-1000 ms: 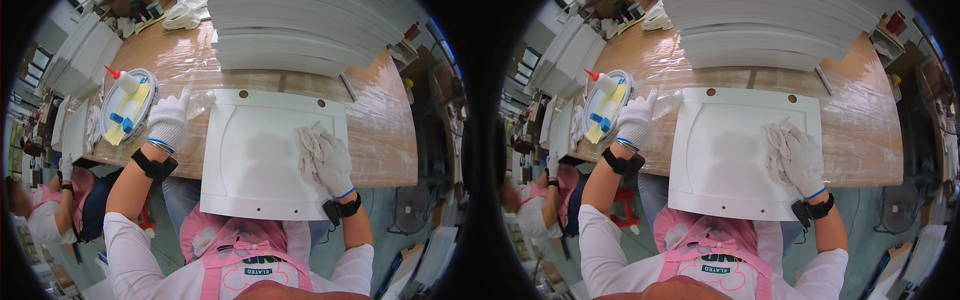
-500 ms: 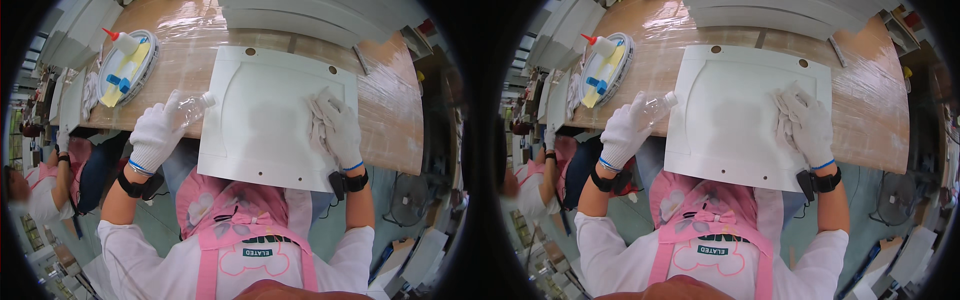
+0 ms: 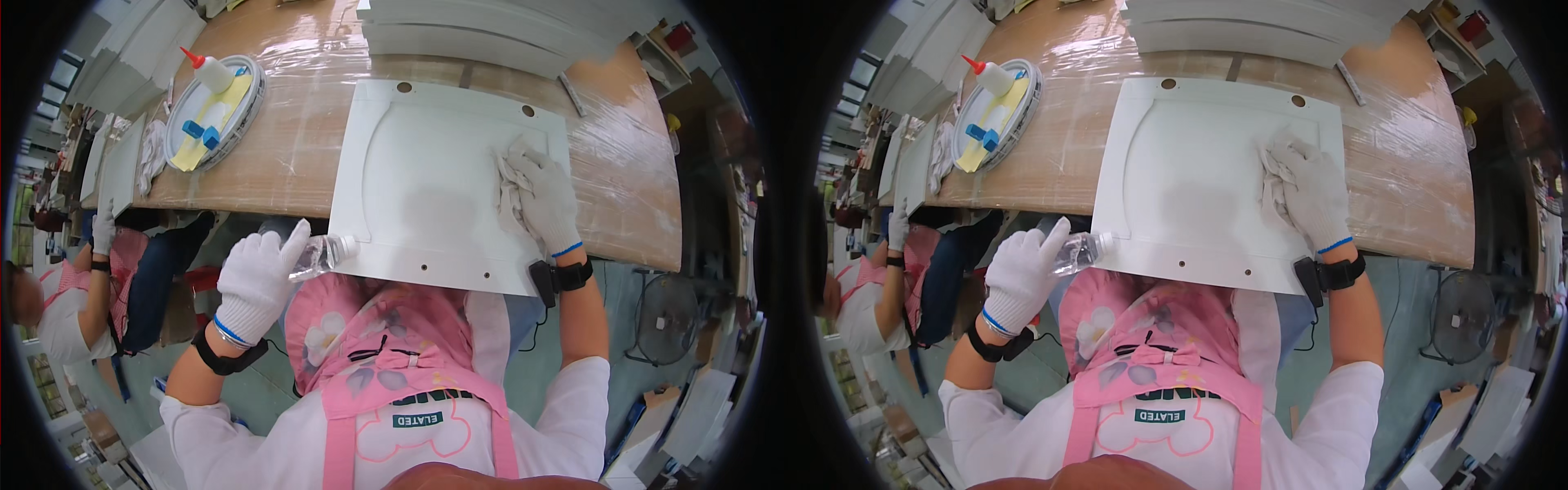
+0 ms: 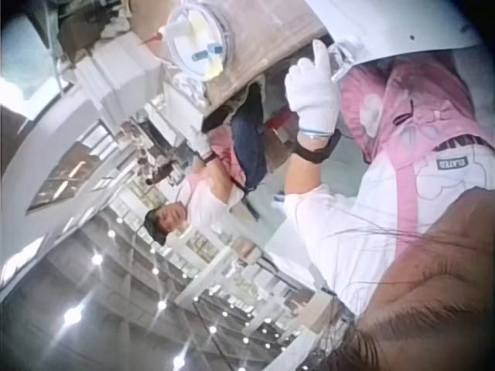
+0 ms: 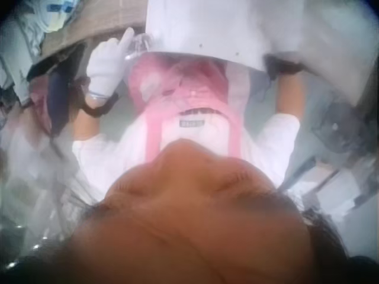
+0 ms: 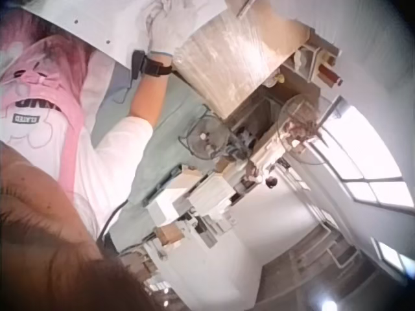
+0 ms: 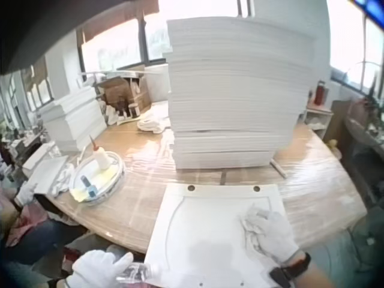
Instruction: Cleaning and scraping residue from white cabinet doors at a manufacturing workbench.
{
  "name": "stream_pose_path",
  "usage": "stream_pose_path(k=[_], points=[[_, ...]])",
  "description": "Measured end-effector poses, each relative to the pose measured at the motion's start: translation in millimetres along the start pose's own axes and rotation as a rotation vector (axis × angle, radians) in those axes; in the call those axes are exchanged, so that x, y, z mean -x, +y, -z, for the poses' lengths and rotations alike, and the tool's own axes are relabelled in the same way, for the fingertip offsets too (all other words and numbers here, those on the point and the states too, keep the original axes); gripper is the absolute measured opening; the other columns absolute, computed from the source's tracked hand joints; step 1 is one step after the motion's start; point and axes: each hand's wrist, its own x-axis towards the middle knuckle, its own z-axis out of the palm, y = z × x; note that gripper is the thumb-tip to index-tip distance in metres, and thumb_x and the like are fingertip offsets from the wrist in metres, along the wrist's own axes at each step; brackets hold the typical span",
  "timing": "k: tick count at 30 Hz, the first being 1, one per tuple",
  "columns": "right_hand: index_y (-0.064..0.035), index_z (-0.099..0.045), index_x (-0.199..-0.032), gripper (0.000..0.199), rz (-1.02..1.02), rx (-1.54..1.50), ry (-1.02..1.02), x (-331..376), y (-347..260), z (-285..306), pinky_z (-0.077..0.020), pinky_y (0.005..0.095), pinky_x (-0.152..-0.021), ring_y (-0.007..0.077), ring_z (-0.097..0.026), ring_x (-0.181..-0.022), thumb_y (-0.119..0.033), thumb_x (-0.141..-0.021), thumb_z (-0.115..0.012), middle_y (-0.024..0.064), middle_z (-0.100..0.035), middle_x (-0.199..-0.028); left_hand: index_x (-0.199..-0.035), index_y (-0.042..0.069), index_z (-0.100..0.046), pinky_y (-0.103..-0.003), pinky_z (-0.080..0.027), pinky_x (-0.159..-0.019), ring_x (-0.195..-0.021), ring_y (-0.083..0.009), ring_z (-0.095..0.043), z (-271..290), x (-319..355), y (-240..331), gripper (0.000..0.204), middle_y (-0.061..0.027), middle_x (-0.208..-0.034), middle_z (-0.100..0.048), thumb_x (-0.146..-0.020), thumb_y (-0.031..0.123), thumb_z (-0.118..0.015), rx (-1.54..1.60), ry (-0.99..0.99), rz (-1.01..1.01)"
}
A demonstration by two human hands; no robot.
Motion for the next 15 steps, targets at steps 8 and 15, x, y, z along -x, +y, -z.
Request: stream_pose_path(k=[8,15], points=[[-0.0081,-0.072,-0.11,0.027,0.006,-0.033,0.018,1.8,-7.5,4.9,-0.053,0.0414,-0.077,0.0333,-0.066,-0.091,-0.007,-0.087,-0.057,0.0118,-0.069,-0.111,-0.137,0.012,-0.055,-0.041,-0.048,-0.071,-0.079,-0.0279,-0.058,-1.8,-24.4,-4.1,0.058,-0.008,-0.084,-0.055,-0.081,0.021,-0.069,-0.017,0.06,0.069],[-0.0076,-0.074,-0.103,0.024,-0.053,-0.109,0.018,-4.2,-17.0,14.4,-0.0529,0.0415,-0.074,0.0339,-0.066,-0.086,-0.005,-0.086,-0.057,0.0117,-0.069,-0.109,-0.139,0.017,-0.054,-0.041,-0.049,-0.07,-0.081,-0.0272,-0.06,-33.1,-83.0,-29.3,0.054,-0.0072,-0.087,-0.057,-0.086,0.017,-0.062,-0.102,0.102,0.1]])
